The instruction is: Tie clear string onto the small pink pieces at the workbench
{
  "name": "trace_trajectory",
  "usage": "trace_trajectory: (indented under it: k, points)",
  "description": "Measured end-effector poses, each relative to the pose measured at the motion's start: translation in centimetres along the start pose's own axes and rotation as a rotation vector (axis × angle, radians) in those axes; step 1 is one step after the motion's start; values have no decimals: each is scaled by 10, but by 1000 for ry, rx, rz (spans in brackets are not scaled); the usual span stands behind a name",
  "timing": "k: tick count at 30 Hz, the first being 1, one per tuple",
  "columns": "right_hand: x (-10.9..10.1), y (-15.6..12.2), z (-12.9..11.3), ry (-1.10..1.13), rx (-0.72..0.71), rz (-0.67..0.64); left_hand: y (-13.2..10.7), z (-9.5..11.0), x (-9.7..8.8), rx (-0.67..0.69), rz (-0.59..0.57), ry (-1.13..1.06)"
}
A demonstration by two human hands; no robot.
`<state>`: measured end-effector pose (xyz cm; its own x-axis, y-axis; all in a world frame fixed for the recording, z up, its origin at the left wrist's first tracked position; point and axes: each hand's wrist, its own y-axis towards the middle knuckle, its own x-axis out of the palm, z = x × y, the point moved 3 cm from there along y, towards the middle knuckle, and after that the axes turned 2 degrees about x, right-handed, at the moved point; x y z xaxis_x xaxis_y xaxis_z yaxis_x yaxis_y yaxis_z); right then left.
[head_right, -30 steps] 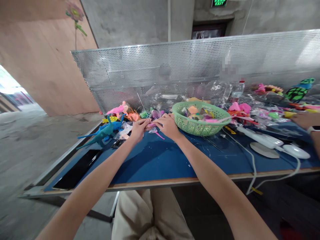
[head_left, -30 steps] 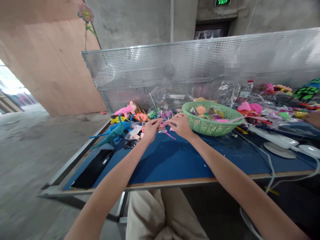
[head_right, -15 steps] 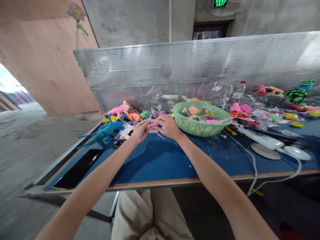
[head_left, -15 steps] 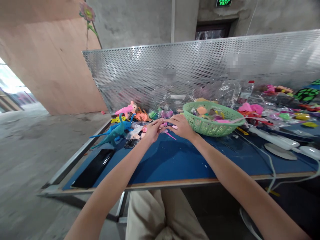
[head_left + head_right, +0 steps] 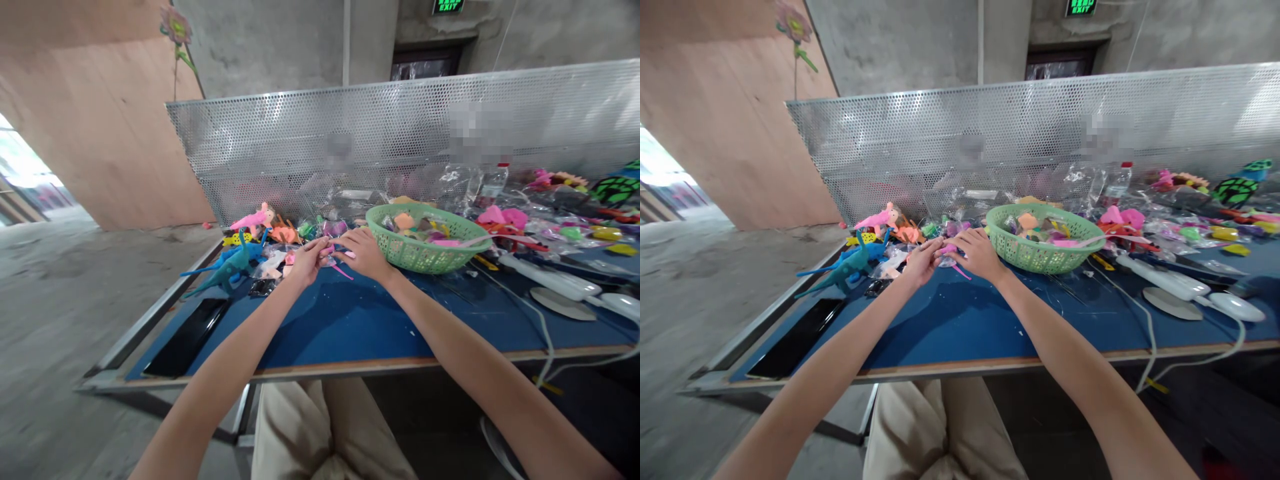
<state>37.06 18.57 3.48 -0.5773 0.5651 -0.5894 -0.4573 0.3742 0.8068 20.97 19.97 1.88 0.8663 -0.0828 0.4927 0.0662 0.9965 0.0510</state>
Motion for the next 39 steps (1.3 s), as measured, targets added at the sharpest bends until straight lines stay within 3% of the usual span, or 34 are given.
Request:
trace_trajectory:
  k: [4,13,21,28,33,36,39]
  points:
    - [2,-1,3,29,28,38,1,-1,1,18,-8,-13]
    - [0,1,3,26,58,-26,4,-6,-3,67,-45,22]
    - [1,1,6,57,54,-66,4,6,-8,100,-76,143]
    - [-1,0,8,115,30,-134,18,27,-30,310,-43,361]
    - [1,-1,4,127,-14,-164,28,30,-37,366,-63,395]
    - [3,-1,0,148,-43,-189,30,30,-36,339,-106,306]
    - [2,-1,-4,148,-49,-198,29,28,-34,200,-147,159]
